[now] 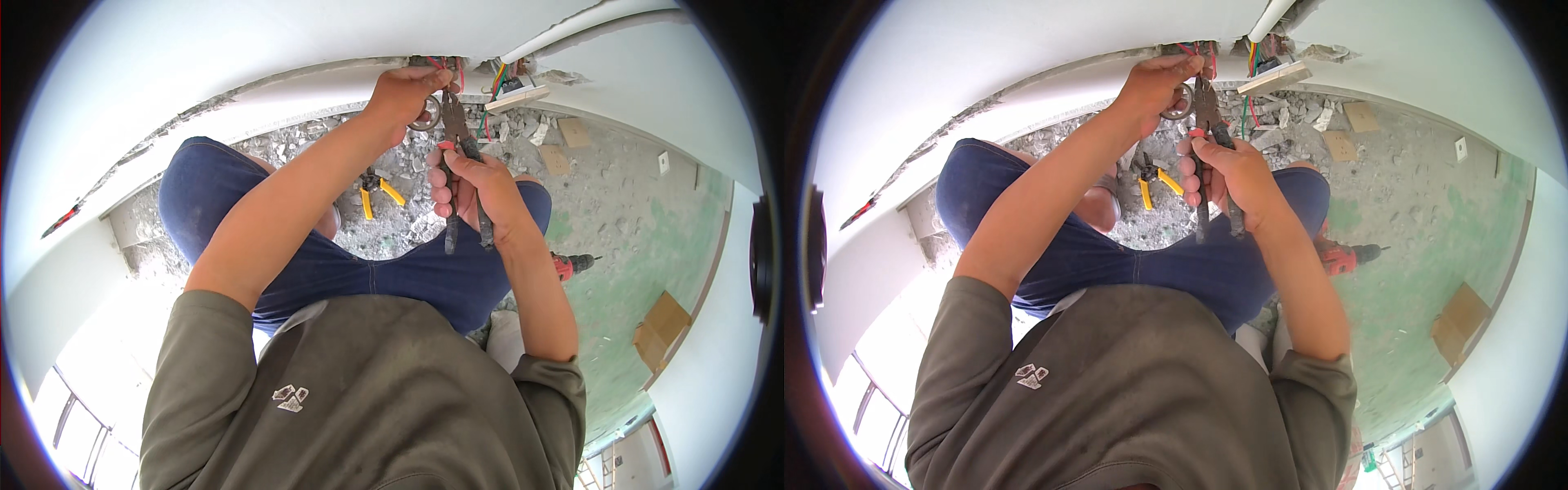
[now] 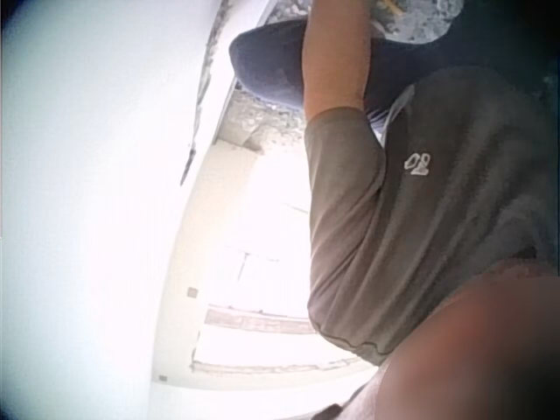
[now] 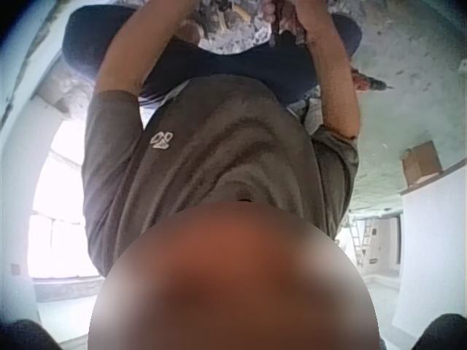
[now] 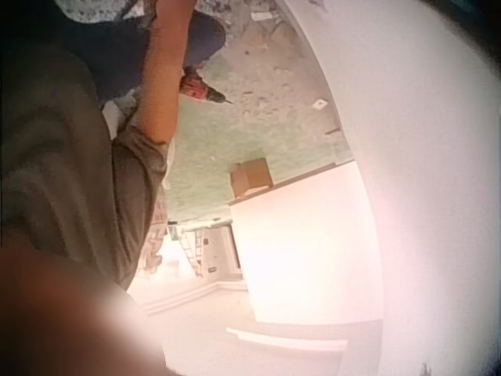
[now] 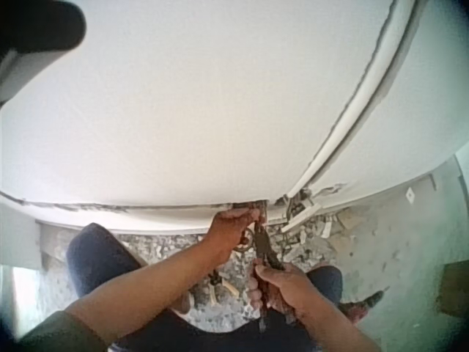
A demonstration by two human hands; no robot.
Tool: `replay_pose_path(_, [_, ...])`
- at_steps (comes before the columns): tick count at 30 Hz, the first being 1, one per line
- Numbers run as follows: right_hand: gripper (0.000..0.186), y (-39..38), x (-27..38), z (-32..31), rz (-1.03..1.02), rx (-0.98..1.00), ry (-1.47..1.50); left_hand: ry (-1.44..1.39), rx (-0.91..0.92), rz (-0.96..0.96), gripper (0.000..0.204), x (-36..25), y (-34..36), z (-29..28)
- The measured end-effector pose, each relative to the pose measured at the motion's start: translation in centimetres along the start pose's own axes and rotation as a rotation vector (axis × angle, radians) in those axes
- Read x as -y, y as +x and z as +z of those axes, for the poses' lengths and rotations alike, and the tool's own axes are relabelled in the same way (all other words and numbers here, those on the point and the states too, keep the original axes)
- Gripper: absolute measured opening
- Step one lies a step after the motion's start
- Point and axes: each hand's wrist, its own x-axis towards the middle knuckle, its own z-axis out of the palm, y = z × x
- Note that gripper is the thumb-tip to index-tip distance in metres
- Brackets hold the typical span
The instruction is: Stripping and insulating electrical wires for a wall outlet installation in a renovation setting.
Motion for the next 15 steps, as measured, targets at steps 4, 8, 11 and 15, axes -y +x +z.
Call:
replay_pose_path(4, [0.02,-0.1,0.2,0.1,0.017,0.0,0.047,0.003,-0.045,0.0,0.026,0.0,0.3,0.1])
replay_pose_path(8, [0.023,-0.2,0.2,-0.1,0.064,0.093,0.116,-0.056,-0.008,-0.017,0.029,0.3,0.0,-0.3])
replay_pose_path(11, [0.025,0.0,-0.6,0.1,0.102,0.239,0.394,-0.097,0.045,-0.04,0.031,-0.1,0.1,-0.7])
replay_pose_path(15, [0.026,0.2,-1.1,0.8,0.083,0.269,0.514,-0.088,0.067,-0.068,0.032,-0.1,0.1,-0.5])
